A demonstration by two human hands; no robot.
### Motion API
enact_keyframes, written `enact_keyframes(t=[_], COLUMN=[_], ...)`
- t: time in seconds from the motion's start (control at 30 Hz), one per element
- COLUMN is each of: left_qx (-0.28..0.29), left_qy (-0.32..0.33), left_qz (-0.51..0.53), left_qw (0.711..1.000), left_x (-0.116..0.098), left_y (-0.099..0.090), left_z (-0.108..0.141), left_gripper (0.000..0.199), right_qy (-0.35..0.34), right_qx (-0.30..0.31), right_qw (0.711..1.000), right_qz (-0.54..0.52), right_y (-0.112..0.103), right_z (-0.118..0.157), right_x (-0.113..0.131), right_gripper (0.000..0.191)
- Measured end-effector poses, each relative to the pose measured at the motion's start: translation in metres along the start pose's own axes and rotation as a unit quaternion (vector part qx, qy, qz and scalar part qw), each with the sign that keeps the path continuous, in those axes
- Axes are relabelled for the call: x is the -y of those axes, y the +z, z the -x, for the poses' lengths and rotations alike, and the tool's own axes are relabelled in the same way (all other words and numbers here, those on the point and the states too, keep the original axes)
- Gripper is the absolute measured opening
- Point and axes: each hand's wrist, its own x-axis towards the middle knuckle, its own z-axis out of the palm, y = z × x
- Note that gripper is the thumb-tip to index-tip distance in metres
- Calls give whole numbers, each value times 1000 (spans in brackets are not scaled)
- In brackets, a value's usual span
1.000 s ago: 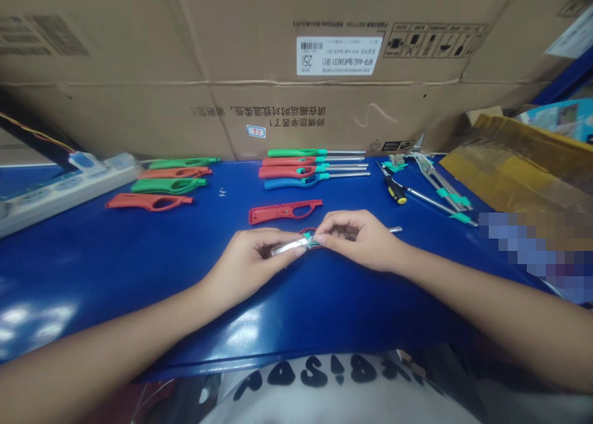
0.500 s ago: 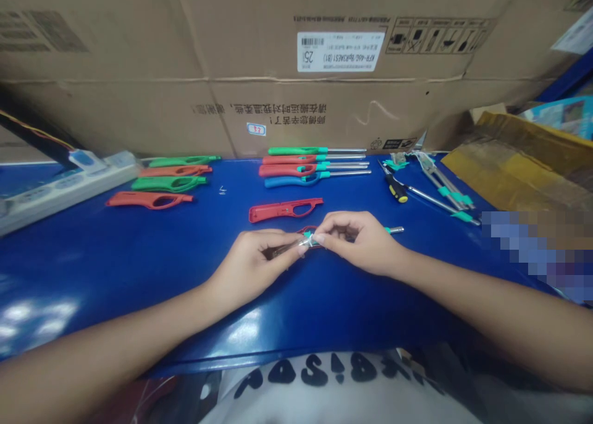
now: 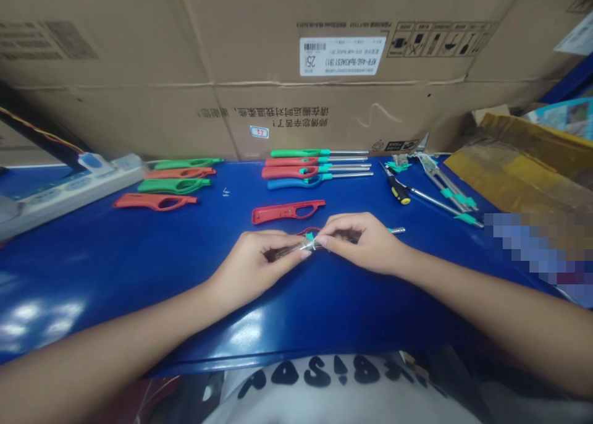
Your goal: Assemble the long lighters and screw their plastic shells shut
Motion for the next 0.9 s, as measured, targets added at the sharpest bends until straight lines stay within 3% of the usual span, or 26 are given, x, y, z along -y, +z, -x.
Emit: enact_keyframes(t=[0.23,0.43,0.63,0.9], left_qx=[-17,-58,-2,29], left_qy=[6,-5,57,12], left_qz=[6,-13,-170,-164], left_qw=[1000,998,984,986], left_x=[2,-2,0,7], left_y=[-1,-20,-35,-30], left_z=[0,-3,-8,-9], left_gripper=[21,24,16,16], right_qy=[-24,-25,-12,-9], right_qx=[5,-24,-32,-32], right_qw=[1000,999,999,999], right_qz=[13,8,22,23], right_y=[0,-1,-5,-4], right_z=[1,-1,-1,0], right_x=[-2,-5,-6,-8], right_gripper=[23,25,24,21])
